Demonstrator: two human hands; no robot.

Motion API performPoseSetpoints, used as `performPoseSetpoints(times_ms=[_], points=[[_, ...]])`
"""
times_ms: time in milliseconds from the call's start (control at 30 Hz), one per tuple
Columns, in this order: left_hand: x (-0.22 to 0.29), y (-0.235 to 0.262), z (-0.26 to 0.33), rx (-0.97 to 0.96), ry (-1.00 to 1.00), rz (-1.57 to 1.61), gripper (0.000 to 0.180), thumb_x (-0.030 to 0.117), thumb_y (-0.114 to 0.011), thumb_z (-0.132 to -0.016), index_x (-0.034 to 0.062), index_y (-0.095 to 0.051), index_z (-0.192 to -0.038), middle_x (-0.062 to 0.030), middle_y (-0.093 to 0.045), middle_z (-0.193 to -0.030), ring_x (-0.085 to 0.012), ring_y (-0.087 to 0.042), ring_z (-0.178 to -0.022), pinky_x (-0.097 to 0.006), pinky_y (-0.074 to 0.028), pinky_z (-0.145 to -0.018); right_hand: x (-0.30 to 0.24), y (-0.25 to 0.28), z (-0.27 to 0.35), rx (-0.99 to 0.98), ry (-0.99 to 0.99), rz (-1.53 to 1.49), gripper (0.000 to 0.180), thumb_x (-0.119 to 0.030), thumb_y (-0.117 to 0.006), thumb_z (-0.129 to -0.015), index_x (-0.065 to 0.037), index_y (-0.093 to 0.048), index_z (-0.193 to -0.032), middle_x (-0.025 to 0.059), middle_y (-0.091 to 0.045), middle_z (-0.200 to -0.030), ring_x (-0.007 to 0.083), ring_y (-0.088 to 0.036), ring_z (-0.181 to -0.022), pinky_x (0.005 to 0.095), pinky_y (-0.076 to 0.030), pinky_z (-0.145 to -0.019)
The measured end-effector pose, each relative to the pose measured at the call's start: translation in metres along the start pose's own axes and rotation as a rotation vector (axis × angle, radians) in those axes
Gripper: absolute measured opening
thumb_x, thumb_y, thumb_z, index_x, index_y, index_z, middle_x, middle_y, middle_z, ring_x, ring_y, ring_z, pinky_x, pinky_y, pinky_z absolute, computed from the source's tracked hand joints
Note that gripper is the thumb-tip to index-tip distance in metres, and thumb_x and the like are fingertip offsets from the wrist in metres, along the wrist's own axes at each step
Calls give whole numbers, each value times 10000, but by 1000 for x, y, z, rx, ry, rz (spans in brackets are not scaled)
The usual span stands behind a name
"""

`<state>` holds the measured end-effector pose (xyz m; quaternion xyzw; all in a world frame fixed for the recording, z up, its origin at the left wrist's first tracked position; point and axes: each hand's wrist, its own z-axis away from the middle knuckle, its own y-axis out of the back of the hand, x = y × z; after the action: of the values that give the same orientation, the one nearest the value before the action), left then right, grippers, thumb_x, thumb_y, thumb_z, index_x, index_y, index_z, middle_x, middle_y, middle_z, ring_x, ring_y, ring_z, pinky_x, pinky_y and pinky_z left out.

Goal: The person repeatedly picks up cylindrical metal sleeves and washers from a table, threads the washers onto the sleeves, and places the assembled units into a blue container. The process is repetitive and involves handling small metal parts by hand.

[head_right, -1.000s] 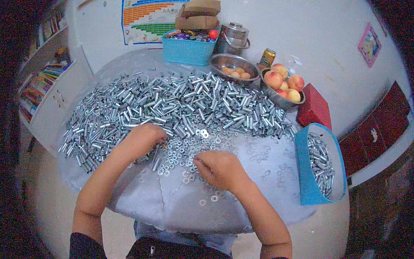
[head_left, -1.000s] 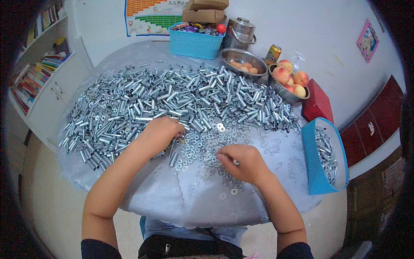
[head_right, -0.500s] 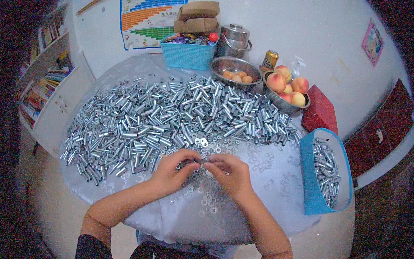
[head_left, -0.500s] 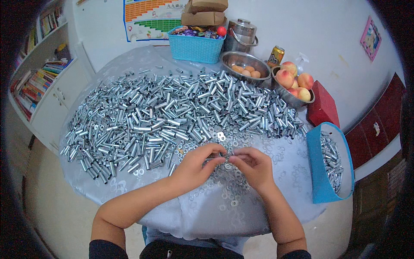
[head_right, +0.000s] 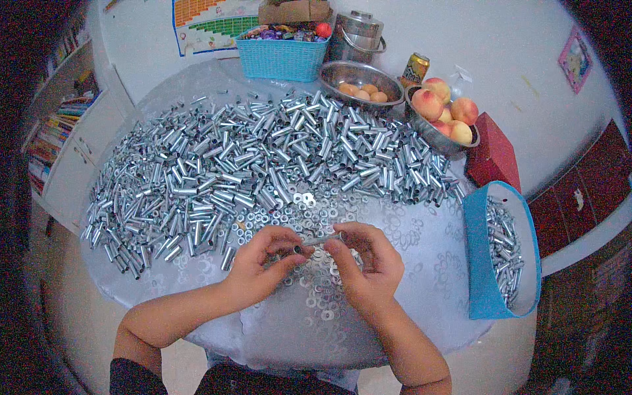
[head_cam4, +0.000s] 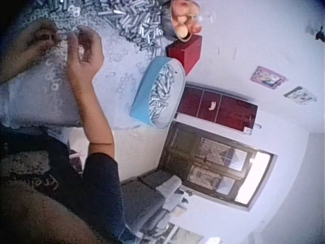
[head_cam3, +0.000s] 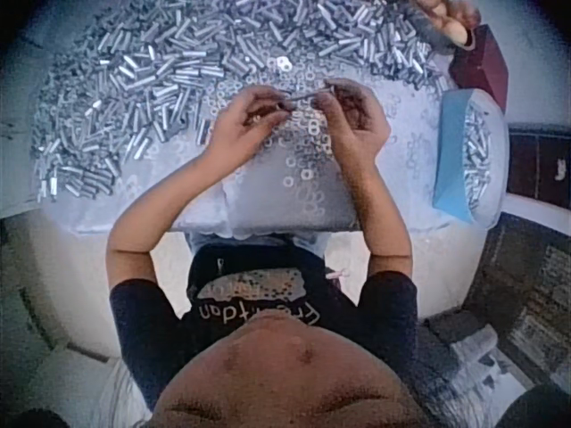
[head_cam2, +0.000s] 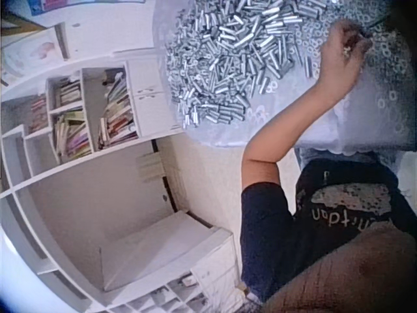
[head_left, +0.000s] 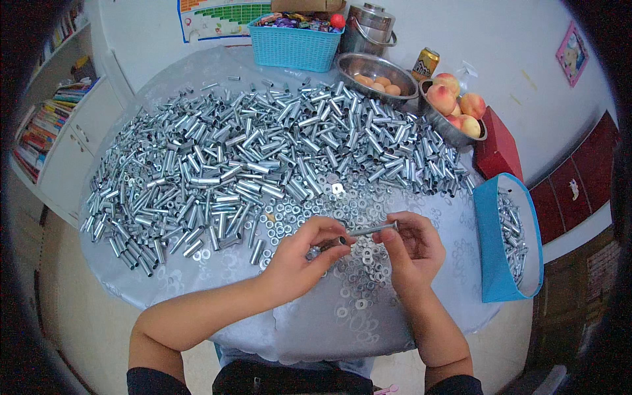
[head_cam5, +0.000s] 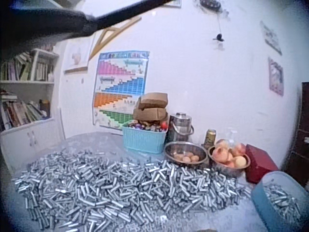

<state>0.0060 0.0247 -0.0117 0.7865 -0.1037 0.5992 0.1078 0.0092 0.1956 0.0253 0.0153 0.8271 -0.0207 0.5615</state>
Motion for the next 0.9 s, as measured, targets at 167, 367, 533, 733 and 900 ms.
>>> performPoseSetpoints(times_ms=[167, 367, 533, 733, 900], points=[[3, -2, 0, -45, 73, 64, 398, -23, -568, -802, 17, -354, -1135, -132, -575, -1011, -179, -558, -986, -273, -440, -834, 8, 0, -1, -89, 109, 251, 210, -20, -633, -744, -18, -610, -952, 85, -612, -876, 134, -582, -753, 245, -455, -695], [1, 1, 0, -29, 36, 25, 399, -20, -574, -800, 10, -357, -1134, -116, -551, -1026, -180, -556, -991, -276, -435, -841, 7, -2, -3, -80, 203, 290, 212, -14, -637, -731, -16, -615, -941, 99, -614, -842, 154, -571, -689, 256, -455, -650], [2, 2, 0, -28, 28, 6, 414, -7, -591, -792, 9, -364, -1138, -101, -521, -1042, -182, -555, -996, -276, -430, -852, 1, -1, -5, -114, 322, 397, 225, -12, -641, -721, -27, -619, -944, 102, -615, -827, 163, -568, -685, 263, -454, -636], [0, 2, 1, -47, -2, -89, 425, 5, -613, -778, 9, -372, -1128, -106, -529, -1040, -188, -554, -1001, -289, -447, -836, -2, -1, -6, -241, 332, 510, 220, -51, -640, -732, -40, -622, -951, 116, -596, -888, 198, -574, -774, 281, -455, -694], [2, 1, 1, -42, -24, -24, 366, 72, -598, -806, 25, -394, -1106, -117, -590, -989, -207, -574, -985, -301, -451, -811, -3, 0, -7, -230, 279, 465, 199, -50, -613, -749, -47, -626, -948, 121, -579, -924, 242, -568, -854, 309, -443, -765]])
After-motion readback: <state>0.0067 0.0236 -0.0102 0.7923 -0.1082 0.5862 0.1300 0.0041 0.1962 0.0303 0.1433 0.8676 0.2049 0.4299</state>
